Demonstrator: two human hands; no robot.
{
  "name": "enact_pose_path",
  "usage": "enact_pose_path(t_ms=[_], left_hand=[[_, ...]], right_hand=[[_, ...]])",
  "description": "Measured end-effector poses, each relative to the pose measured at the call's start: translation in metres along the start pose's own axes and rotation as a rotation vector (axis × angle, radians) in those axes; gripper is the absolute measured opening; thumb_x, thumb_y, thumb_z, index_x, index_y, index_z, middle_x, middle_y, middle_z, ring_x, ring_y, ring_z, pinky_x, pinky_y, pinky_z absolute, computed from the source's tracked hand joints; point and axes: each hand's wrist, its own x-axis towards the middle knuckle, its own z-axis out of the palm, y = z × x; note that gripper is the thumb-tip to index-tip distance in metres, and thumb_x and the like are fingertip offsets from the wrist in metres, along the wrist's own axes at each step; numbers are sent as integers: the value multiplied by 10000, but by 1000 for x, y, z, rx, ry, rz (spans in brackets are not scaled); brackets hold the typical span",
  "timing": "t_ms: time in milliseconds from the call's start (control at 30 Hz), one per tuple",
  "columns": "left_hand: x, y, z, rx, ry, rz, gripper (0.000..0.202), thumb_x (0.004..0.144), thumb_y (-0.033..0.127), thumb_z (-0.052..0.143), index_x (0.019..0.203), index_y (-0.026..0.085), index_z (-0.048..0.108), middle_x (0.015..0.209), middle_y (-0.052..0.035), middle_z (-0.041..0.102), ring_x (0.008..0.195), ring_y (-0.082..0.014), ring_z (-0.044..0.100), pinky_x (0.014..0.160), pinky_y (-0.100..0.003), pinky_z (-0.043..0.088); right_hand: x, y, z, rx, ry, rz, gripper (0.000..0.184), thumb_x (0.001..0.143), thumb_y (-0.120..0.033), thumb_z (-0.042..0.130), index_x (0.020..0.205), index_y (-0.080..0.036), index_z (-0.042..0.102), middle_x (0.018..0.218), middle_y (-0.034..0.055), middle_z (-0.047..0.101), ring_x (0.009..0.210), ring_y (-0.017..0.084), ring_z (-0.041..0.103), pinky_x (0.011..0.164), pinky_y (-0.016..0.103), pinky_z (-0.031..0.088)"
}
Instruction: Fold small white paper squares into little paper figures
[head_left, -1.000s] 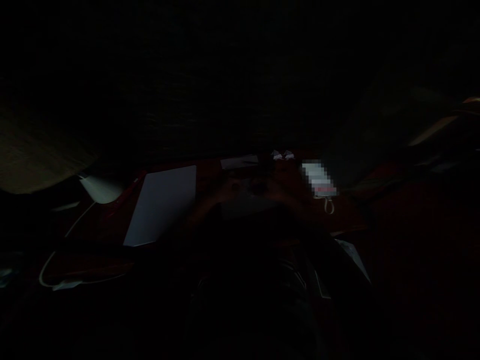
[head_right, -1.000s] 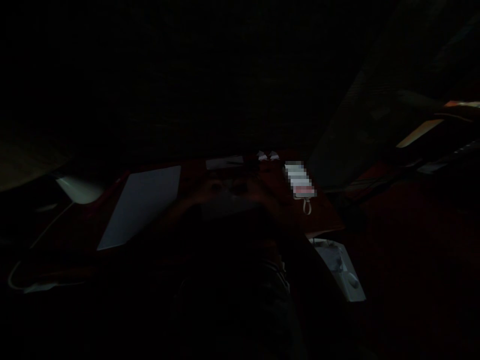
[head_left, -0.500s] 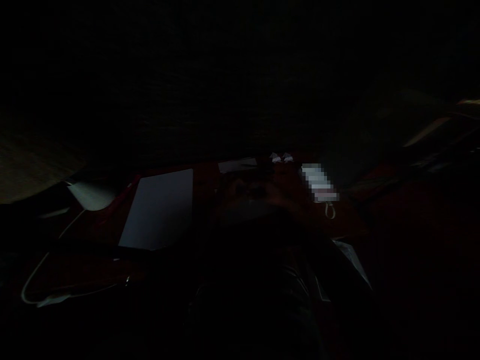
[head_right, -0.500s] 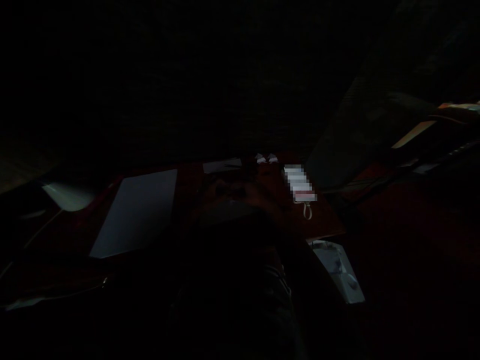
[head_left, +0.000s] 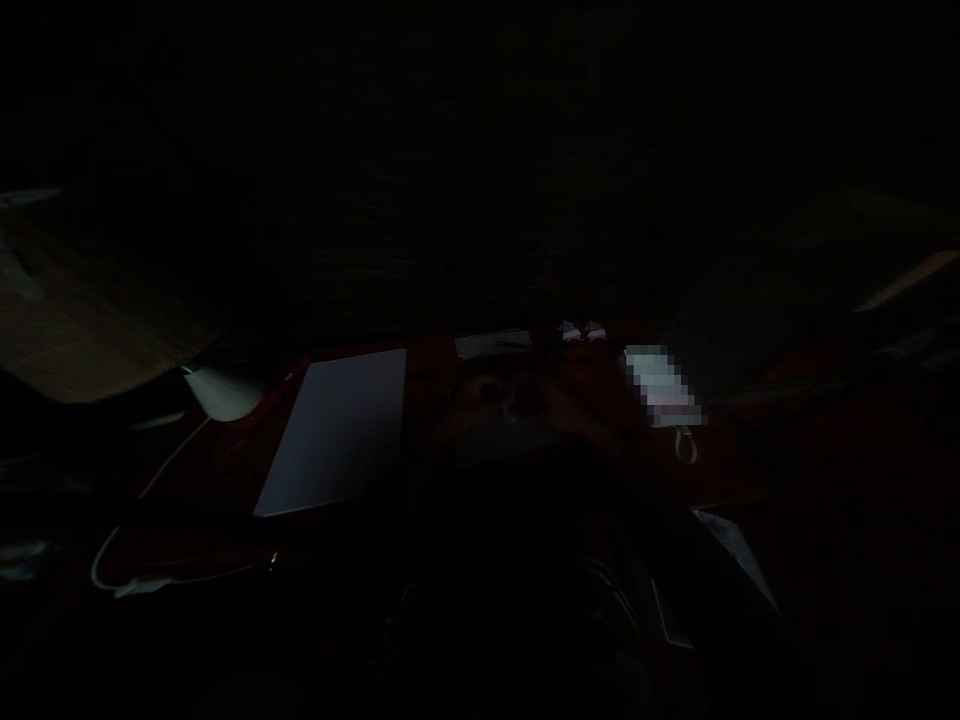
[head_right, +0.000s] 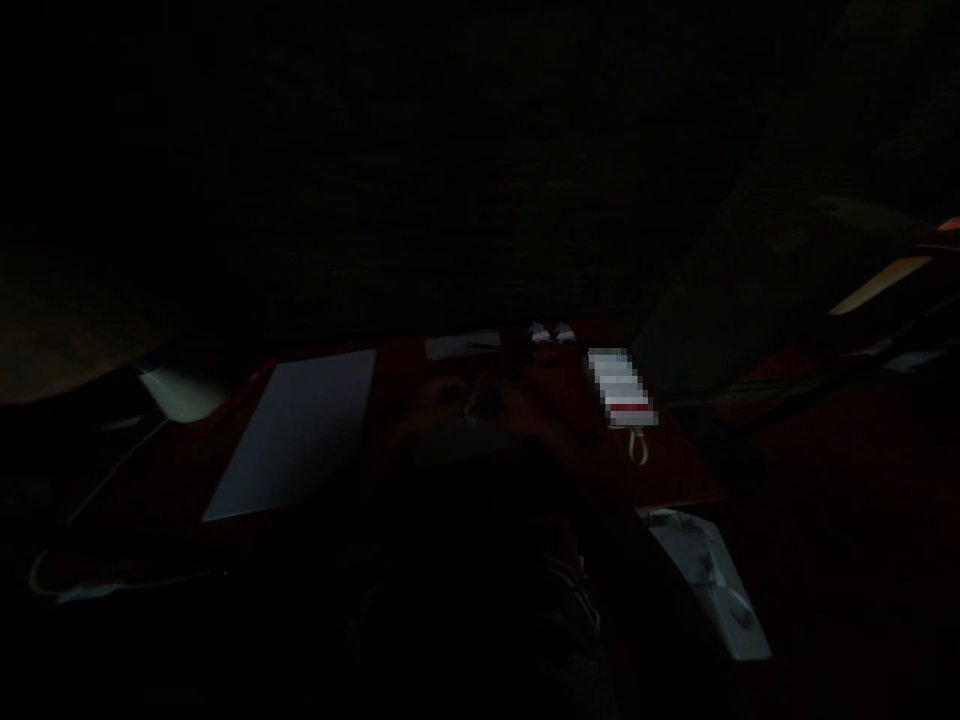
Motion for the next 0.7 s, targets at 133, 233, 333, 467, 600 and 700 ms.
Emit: enact_pose_path(t_ms=[133,233,333,467,600,700], left_hand=[[0,-3,-1,-180,39,-109,169,847,328,876,824,196,772,923,-56,797,940,-217,733,909,-342,578],[0,1,-2,-248,75,-155,172,859,317,883,819,199,764,938,-52,799,954,-216,746,940,-346,583],[0,5,-2,-293,136,-213,202,845,313,896,805,197,735,916,-36,780,936,-212,741,918,-337,577],[2,6,-3,-359,194,-297,260,813,334,917,780,193,700,837,-8,738,866,-196,716,821,-308,555],[4,4,-6,-442,245,-378,293,912,460,829,841,197,725,861,-26,753,855,-199,714,752,-295,540],[3,2,-8,-487,230,-403,299,968,481,753,865,202,734,902,-39,772,890,-214,734,764,-307,556]], right_hand=[[4,-6,0,-13,23,-25,300,878,-411,849,1107,-233,776,1177,90,803,1044,244,751,938,395,596],[13,-11,-5,32,-70,20,249,908,-451,814,995,-218,802,1050,73,818,938,222,751,842,346,589],[29,-17,-16,49,-176,107,299,916,-524,807,914,-226,821,916,45,806,805,199,723,717,304,553],[53,-24,-22,31,-335,175,322,835,-537,889,809,-223,824,791,34,770,748,197,689,682,304,522],[59,-21,-5,160,-100,160,414,811,-618,864,819,-210,796,792,22,742,714,182,654,652,300,472],[49,-15,7,202,36,114,445,795,-647,855,802,-210,776,803,32,738,757,203,668,697,322,492]])
